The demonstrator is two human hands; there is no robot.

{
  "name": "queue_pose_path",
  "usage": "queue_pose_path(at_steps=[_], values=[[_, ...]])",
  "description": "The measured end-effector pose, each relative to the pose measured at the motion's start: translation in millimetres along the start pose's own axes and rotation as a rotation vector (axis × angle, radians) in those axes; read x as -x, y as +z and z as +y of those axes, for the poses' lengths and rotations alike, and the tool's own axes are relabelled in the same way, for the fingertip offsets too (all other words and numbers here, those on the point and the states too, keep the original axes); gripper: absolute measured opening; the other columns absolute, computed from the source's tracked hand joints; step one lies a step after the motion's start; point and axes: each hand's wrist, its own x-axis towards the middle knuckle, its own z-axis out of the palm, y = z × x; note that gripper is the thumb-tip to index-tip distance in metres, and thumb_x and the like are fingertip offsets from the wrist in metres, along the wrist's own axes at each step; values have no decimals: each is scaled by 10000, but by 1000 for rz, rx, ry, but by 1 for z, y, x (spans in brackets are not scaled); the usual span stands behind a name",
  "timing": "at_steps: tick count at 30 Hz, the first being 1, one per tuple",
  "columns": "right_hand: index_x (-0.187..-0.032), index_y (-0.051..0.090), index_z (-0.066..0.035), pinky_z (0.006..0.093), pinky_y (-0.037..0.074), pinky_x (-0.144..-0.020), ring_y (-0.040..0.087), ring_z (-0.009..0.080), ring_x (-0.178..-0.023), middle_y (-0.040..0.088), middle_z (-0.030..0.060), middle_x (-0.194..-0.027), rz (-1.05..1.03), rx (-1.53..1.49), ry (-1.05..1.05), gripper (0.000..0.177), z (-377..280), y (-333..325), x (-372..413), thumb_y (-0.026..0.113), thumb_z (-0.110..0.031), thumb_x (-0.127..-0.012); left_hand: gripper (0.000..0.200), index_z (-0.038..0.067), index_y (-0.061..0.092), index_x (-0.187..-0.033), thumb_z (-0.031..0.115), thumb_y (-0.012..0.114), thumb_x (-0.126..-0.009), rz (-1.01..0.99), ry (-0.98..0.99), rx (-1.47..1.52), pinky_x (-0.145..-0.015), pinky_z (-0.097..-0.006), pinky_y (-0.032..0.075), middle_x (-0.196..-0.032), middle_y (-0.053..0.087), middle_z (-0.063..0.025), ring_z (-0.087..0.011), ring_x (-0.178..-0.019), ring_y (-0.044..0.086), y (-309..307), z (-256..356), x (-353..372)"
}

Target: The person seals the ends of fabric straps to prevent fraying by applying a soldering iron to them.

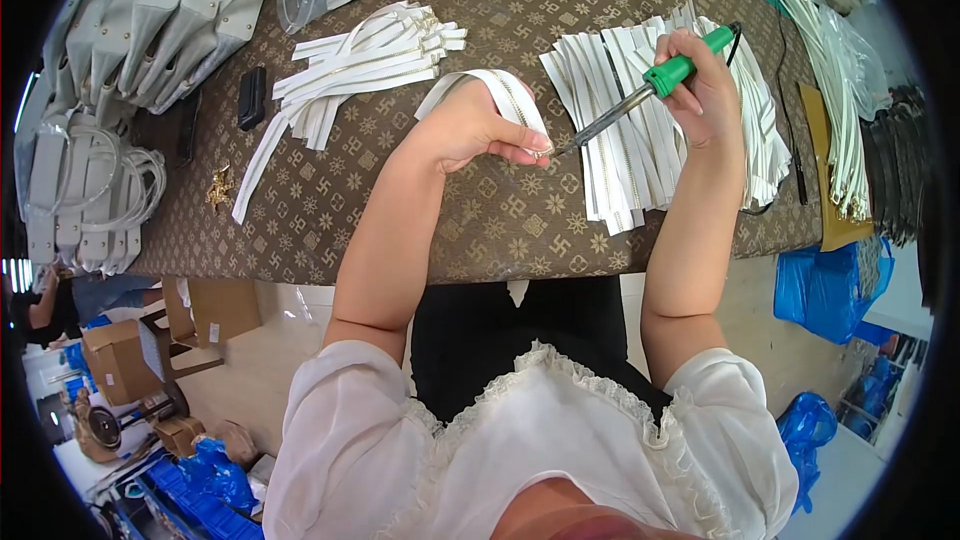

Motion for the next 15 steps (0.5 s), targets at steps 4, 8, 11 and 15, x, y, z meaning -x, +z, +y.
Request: queue_pose_path(at_steps=[4,8,11,15], values=[[-723,524,-34,192,250,-353,254,39,-289,494,16,-583,-25,26,17,226,3,-2,-2,524,-223,-847,383,-21,493,-951,-17,739,-657,-2,-7,-8,-553,-259,551,-777,618,-132,-256,-690,661,1,0,1],[-738,521,-40,188,248,-346,255,34,-288,538,27,-640,-11,35,33,211,3,-2,-2,519,-216,-853,390,-17,492,-953,-22,740,-652,-13,-11,-4,-551,-265,550,-774,610,-122,-258,-687,661,0,-1,1],[-737,522,-38,189,247,-344,254,35,-287,534,25,-628,-1,35,36,214,4,-2,-2,522,-219,-852,398,-16,490,-952,-24,744,-646,-30,-26,-18,-552,-270,553,-773,602,-115,-261,-688,661,1,2,2],[-737,520,-39,189,245,-343,249,37,-286,531,23,-627,-4,30,33,215,4,-1,-2,524,-222,-849,401,-17,487,-950,-25,746,-644,-33,-30,-15,-553,-276,555,-773,600,-115,-263,-687,660,0,-1,1]])
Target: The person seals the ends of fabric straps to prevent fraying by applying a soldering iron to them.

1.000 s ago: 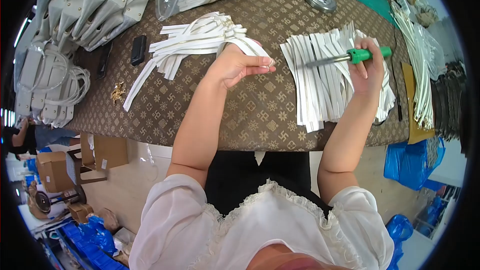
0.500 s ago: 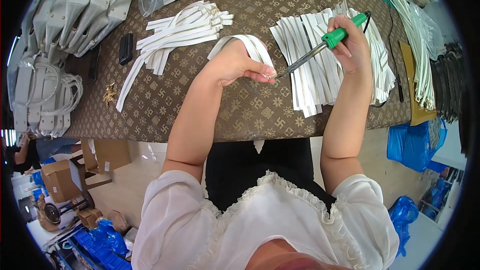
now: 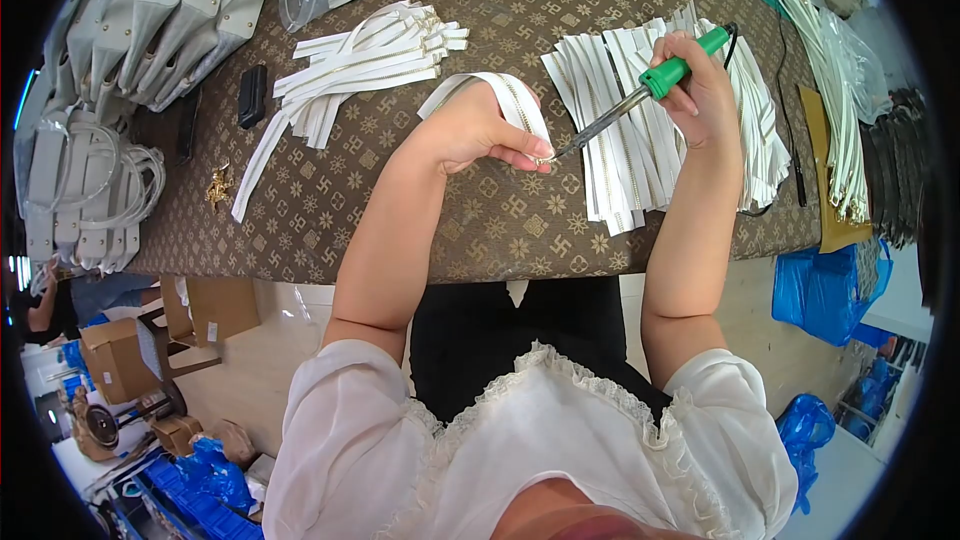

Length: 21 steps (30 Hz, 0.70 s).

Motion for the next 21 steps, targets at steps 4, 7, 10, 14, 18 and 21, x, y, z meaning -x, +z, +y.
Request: queue_pose_path(at_steps=[4,7,10,14,18,21], values=[[-736,519,-37,189,244,-343,245,37,-284,518,18,-618,10,5,0,216,0,0,0,527,-222,-846,403,-21,487,-948,-24,748,-641,21,2,3,-553,-282,559,-774,600,-116,-265,-687,661,0,0,0],[-737,517,-34,188,243,-344,243,35,-284,508,15,-613,9,13,4,215,0,-1,0,527,-221,-845,396,-17,486,-950,-18,744,-649,30,6,-7,-547,-272,551,-779,600,-112,-258,-685,661,-1,-2,-1],[-749,520,-27,192,234,-341,246,42,-295,503,21,-624,36,21,-11,209,-1,-1,1,527,-214,-844,385,-11,486,-951,-10,738,-660,33,15,-15,-553,-265,542,-785,600,-108,-244,-687,657,-2,-4,-3],[-761,522,-22,198,235,-346,260,54,-317,511,40,-652,143,-77,-99,208,-2,-7,-1,537,-210,-846,369,2,479,-961,-1,722,-684,92,72,-12,-583,-259,527,-795,601,-105,-213,-697,642,-8,-8,-10],[-770,527,-18,200,255,-368,276,69,-335,534,66,-699,277,-245,-222,200,-9,-15,0,554,-199,-849,376,2,450,-1009,-7,688,-718,260,217,29,-599,-262,518,-807,602,-112,-187,-695,626,-13,-11,-13],[-775,529,-16,199,270,-385,284,70,-339,550,77,-736,285,-326,-260,196,-8,-11,0,559,-194,-851,398,-18,412,-1064,-21,653,-747,332,329,67,-582,-269,519,-816,605,-128,-177,-674,622,-9,-7,-12]])
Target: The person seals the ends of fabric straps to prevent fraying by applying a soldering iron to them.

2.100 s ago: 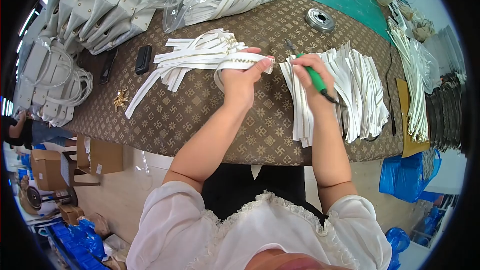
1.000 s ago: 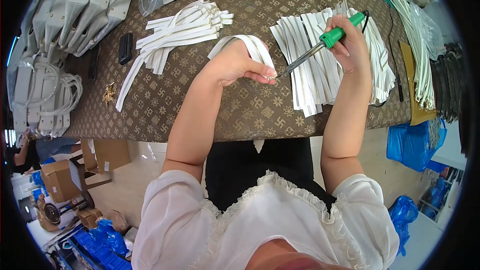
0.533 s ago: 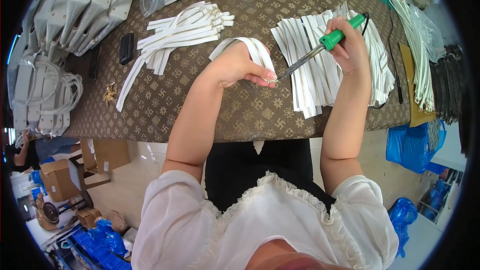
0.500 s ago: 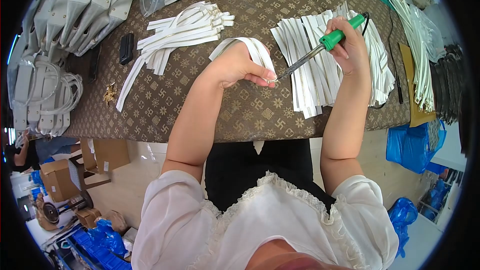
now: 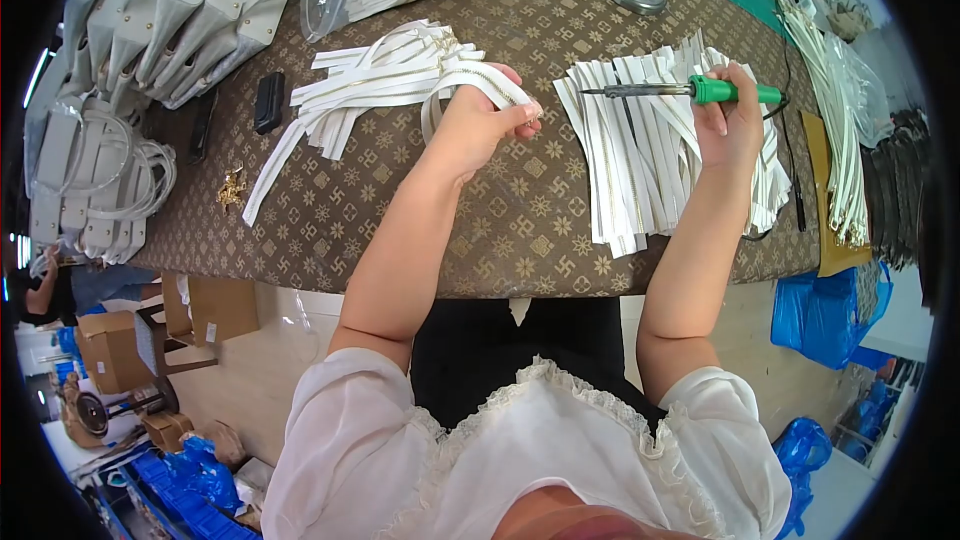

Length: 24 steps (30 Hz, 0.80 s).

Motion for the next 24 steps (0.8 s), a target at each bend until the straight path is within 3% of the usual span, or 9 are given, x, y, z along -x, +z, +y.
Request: queue_pose_path(at_steps=[8,12,19,24], values=[[-777,535,-28,199,290,-402,289,68,-344,569,80,-828,-78,-149,-60,179,8,12,11,550,-185,-862,458,-8,374,-1081,-91,645,-722,59,250,161,-628,-265,541,-835,613,-144,-183,-710,631,10,10,4],[-773,538,-39,196,298,-402,291,63,-344,567,72,-836,-167,-155,-64,176,11,14,15,544,-189,-866,394,-20,432,-1020,-133,637,-704,96,338,132,-649,-264,547,-832,619,-144,-183,-728,632,15,11,7],[-778,538,-47,190,307,-407,299,57,-342,563,63,-829,-225,-135,-61,185,16,12,16,536,-205,-873,165,-20,535,-754,-143,633,-703,134,456,-18,-658,-250,540,-821,618,-134,-161,-749,622,21,9,12],[-791,536,-46,189,306,-409,304,55,-341,561,61,-823,-231,-104,-76,188,17,15,17,533,-213,-876,161,-23,536,-749,-144,632,-703,136,450,-17,-659,-244,537,-820,617,-135,-158,-757,618,22,9,13]])
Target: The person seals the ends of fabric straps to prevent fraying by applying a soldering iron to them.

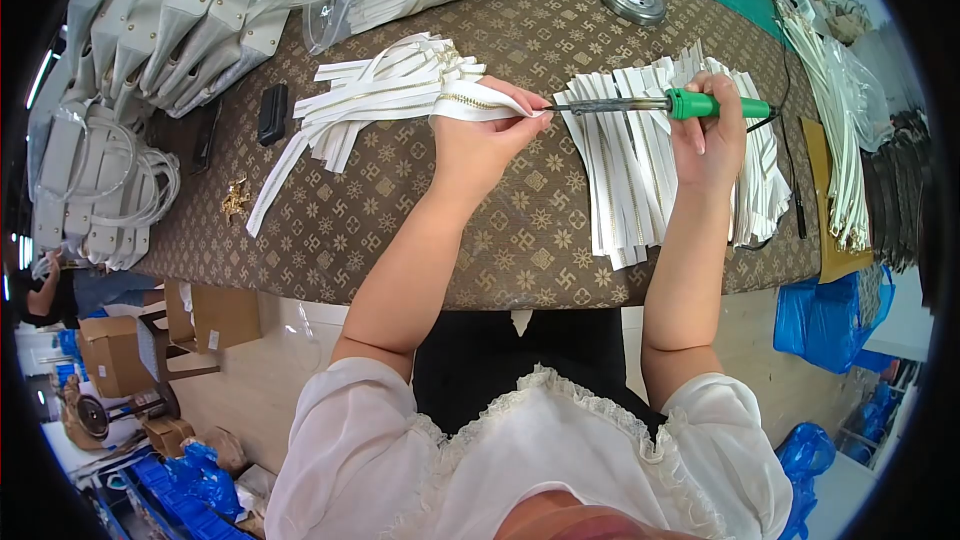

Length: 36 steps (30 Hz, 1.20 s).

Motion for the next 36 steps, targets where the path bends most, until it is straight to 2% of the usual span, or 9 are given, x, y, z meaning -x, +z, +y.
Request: queue_pose_path(at_steps=[8,16,23,36], values=[[-801,536,-41,196,295,-397,304,57,-338,551,59,-805,16,48,-15,184,0,1,0,533,-210,-874,166,-19,539,-757,-140,638,-701,-1,-12,46,-657,-246,538,-813,617,-127,-156,-761,619,0,1,0],[-769,538,-47,201,284,-383,301,55,-337,550,55,-804,23,21,-37,187,-6,0,-1,536,-205,-868,141,-5,549,-745,-83,663,-715,11,15,-84,-594,-225,501,-789,620,-95,-125,-707,599,-5,-5,-1],[-745,534,-56,188,280,-382,298,52,-337,541,50,-810,22,16,-33,206,-3,1,-1,546,-223,-865,126,18,573,-730,-47,678,-706,2,234,-260,-582,-232,472,-776,626,-58,-115,-706,590,-3,-5,0],[-777,518,-45,189,279,-374,291,55,-335,534,65,-808,23,86,-47,209,-2,5,1,547,-231,-868,117,21,582,-686,-32,686,-684,-9,362,-387,-607,-254,473,-758,624,-43,-136,-679,585,-4,-7,-1]])
